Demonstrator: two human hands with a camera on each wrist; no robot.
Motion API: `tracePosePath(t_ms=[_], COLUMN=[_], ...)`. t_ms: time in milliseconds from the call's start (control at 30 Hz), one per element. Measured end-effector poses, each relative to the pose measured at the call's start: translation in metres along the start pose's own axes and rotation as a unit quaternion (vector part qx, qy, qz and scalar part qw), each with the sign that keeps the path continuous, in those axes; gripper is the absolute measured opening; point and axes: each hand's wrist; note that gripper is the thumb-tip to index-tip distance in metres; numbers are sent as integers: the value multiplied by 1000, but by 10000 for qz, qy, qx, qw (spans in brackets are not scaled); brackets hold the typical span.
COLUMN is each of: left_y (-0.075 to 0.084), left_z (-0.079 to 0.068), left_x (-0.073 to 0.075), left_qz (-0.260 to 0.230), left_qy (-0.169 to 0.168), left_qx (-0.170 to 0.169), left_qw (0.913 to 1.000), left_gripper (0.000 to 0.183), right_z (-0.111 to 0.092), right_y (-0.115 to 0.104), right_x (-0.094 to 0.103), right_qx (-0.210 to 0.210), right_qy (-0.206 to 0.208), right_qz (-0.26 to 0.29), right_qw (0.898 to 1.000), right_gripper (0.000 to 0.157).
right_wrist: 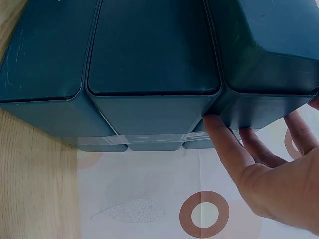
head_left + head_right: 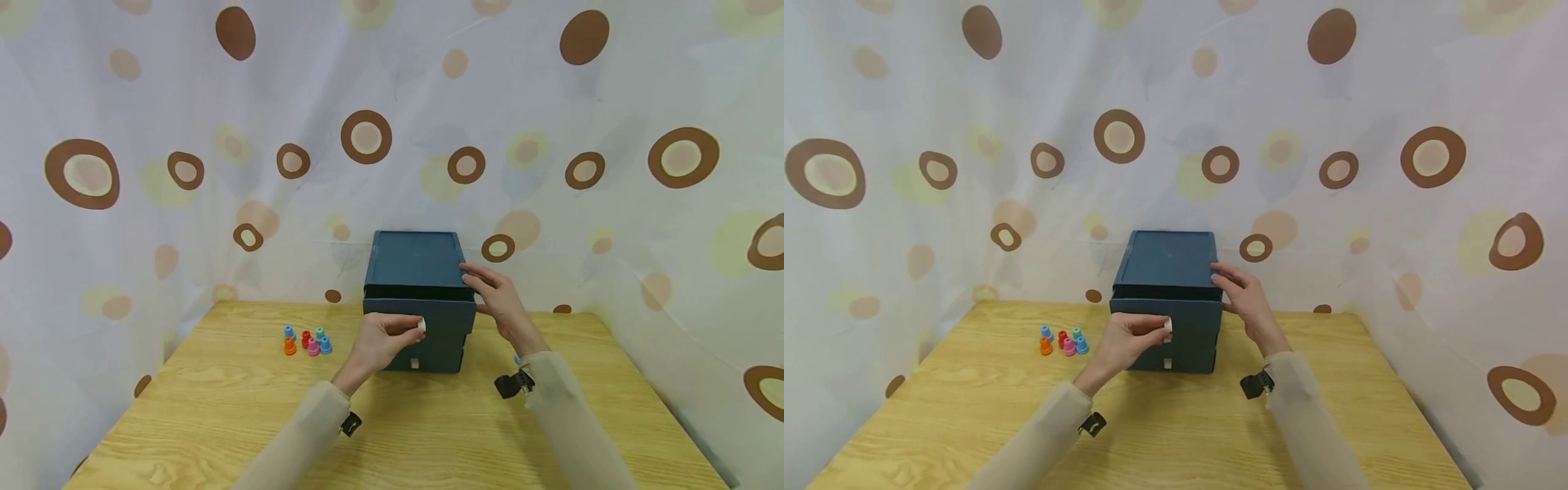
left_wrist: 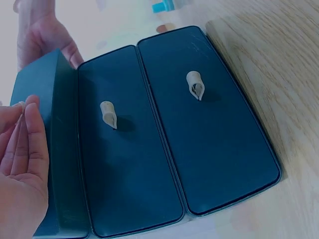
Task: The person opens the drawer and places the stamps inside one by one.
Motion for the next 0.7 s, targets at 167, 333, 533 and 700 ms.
tracePosePath(t_ms=[167,333,533,700], left_y=[1,1,2,3], left_z=[-5,-9,-14,-18], left_x=[-2,0,-1,-2], left_qz=[477,977,990,879], left_qy=[-20,-183,-232,-298], left_qx=[-499,-1231,-1435,-1531], left_qw=[9976,9874,9844,9838], left_gripper=[25,22,21,21], right_z=[0,-1,-2,-1], right_y=[1,1,0,-1], right_x=[0,-1,-1,-1], right_qx=[-49,-69,-116,-118], right_qy=[26,41,93,81], right_qz=[10,22,-28,-25], right_qw=[10000,10000,9999,9999], right_gripper=[55,55,54,55])
Point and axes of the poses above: each hand's wrist, its own z-axis towards the middle knuckle, its own x-axis out of the back of the hand, y = z × x, and after that the axes turned 3 degrees about -z, right-handed
